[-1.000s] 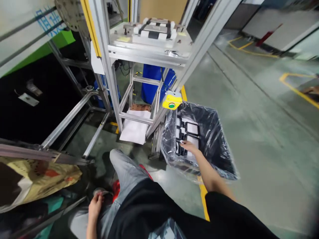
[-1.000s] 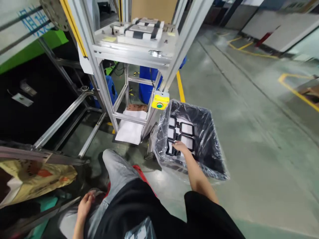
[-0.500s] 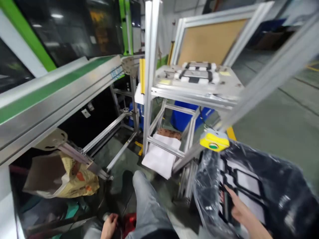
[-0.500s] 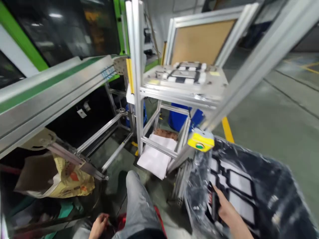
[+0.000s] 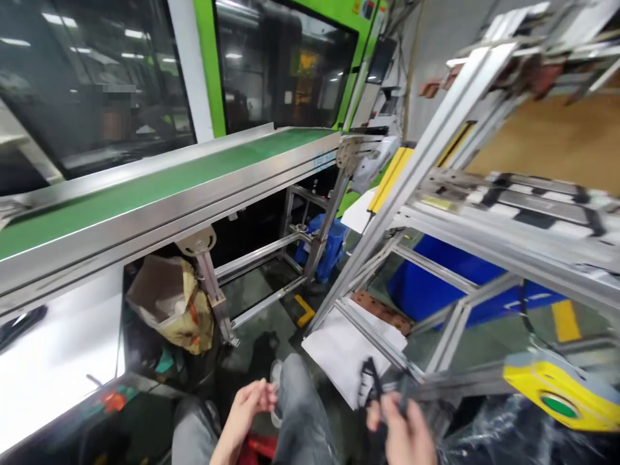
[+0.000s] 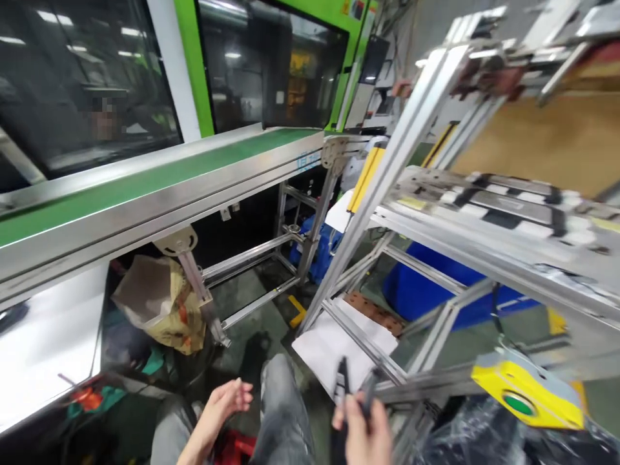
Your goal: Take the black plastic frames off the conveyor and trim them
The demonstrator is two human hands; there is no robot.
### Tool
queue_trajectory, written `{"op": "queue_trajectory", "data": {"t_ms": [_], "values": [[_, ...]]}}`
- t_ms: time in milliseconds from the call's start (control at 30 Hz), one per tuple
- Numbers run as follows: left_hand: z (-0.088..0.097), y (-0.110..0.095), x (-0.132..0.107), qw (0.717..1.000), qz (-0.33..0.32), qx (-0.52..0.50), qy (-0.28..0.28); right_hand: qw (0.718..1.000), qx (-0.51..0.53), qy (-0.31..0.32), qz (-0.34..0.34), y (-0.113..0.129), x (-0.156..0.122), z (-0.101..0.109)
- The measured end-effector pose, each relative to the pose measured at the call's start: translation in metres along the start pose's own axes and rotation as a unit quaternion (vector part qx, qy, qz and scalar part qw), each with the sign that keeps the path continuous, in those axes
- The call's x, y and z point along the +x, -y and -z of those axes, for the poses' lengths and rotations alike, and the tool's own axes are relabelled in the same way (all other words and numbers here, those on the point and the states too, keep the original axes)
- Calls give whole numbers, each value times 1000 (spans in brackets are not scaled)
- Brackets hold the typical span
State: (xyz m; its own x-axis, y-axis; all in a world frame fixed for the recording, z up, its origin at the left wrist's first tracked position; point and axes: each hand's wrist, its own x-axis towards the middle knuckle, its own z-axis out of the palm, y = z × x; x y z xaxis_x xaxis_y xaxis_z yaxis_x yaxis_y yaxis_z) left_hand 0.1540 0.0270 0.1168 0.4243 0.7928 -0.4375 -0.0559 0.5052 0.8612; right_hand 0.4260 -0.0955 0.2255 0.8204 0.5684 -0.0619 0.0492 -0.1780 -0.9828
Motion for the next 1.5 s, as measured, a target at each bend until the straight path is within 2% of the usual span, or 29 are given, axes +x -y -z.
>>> {"op": "queue_trajectory", "data": {"t_ms": [100, 167, 200, 267, 367, 467, 567, 700, 800, 967, 1033, 1100, 1200, 1400, 1500], "values": [[-44, -62, -30, 994, -43, -80, 56, 973, 49, 222, -27, 18, -32, -70], [-58, -92, -44, 989, -77, -116, 58, 942, 28, 335, 6, 29, -48, -97], [-60, -102, -49, 986, -93, -135, 44, 931, 11, 364, 34, 33, -54, -105], [-55, -115, -56, 978, -137, -159, -14, 919, -17, 385, 84, 38, -59, -114], [-39, -122, -64, 968, -181, -152, -86, 907, -1, 411, 90, 36, -60, -119], [-26, -118, -69, 967, -178, -153, -95, 905, 48, 422, 24, 27, -61, -118], [-18, -104, -66, 971, -159, -153, -97, 908, 96, 399, -89, 18, -62, -114], [-5, -87, -58, 962, -103, -167, -188, 893, 132, 371, -218, 4, -56, -108], [4, -85, -60, 963, -73, -192, -176, 888, 121, 349, -273, -6, -45, -104], [11, -89, -69, 970, -90, -207, -94, 904, 133, 288, -286, -12, -23, -98], [13, -84, -67, 969, -73, -226, -65, 907, 137, 284, -279, -10, -18, -97], [15, -75, -61, 965, -35, -247, -85, 906, 131, 292, -279, -9, -16, -96], [15, -58, -53, 954, 11, -258, -150, 898, 115, 307, -294, -11, -19, -95], [7, -37, -53, 951, 32, -224, -211, 902, 117, 304, -282, -17, -23, -89], [10, -30, -57, 952, 38, -203, -224, 893, 114, 315, -299, -18, -22, -90]]}}
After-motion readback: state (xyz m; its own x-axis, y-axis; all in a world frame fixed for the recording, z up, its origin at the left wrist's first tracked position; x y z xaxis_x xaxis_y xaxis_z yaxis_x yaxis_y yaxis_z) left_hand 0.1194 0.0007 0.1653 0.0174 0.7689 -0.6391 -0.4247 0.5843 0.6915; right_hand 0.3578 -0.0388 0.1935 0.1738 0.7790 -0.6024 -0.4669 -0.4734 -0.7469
